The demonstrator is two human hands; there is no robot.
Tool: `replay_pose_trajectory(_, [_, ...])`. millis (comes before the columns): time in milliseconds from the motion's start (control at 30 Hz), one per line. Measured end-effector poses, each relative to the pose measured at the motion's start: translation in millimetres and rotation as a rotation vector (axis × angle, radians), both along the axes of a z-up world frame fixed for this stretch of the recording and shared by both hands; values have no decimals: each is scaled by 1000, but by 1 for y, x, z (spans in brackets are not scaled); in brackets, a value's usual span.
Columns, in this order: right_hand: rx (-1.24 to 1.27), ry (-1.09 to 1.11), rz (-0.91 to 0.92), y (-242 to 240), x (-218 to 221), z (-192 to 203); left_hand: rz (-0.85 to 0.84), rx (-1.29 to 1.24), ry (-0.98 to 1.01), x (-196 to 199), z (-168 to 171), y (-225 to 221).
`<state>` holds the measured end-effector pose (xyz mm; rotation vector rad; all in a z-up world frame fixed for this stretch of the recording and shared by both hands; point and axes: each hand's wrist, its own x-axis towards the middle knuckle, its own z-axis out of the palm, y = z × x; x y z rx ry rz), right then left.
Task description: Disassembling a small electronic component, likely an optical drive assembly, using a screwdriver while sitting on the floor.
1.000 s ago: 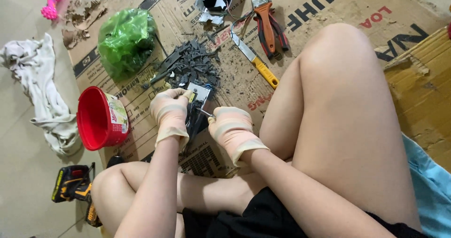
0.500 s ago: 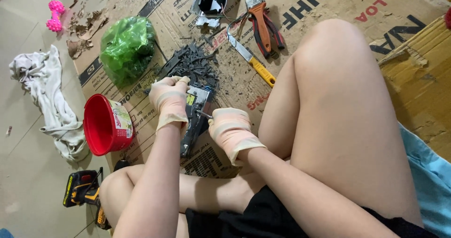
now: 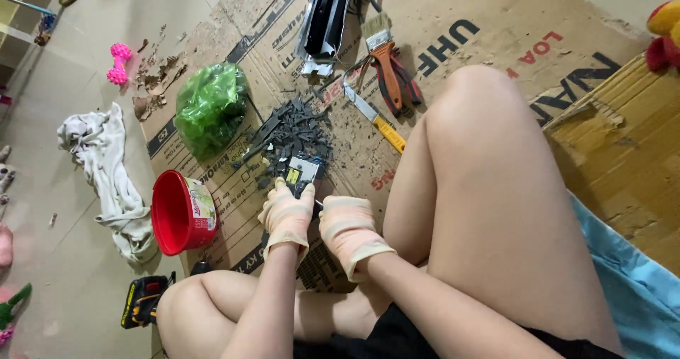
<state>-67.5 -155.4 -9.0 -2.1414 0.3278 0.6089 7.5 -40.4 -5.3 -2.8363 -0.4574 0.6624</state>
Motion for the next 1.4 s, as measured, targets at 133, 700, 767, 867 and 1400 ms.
replay_pose_trajectory(133, [-79,-41,45,-7,-7,5,-13,17,0,10,-7,5])
replay_pose_trajectory(700, [-522,-126,239,12,-1,54,-193,-368,-106,-39,33,46])
replay_pose_trajectory(767, [-584,-162,290,32,7,70,-152,-401,-98,-27,2,60])
replay_pose_trajectory(867, [-689,-174,325,41,15,90,-157,-425,-34,-5,-31,57])
replay_pose_trajectory(1400, [-788,-78,413,32,54,60,-131,-557,119,8,-19,61])
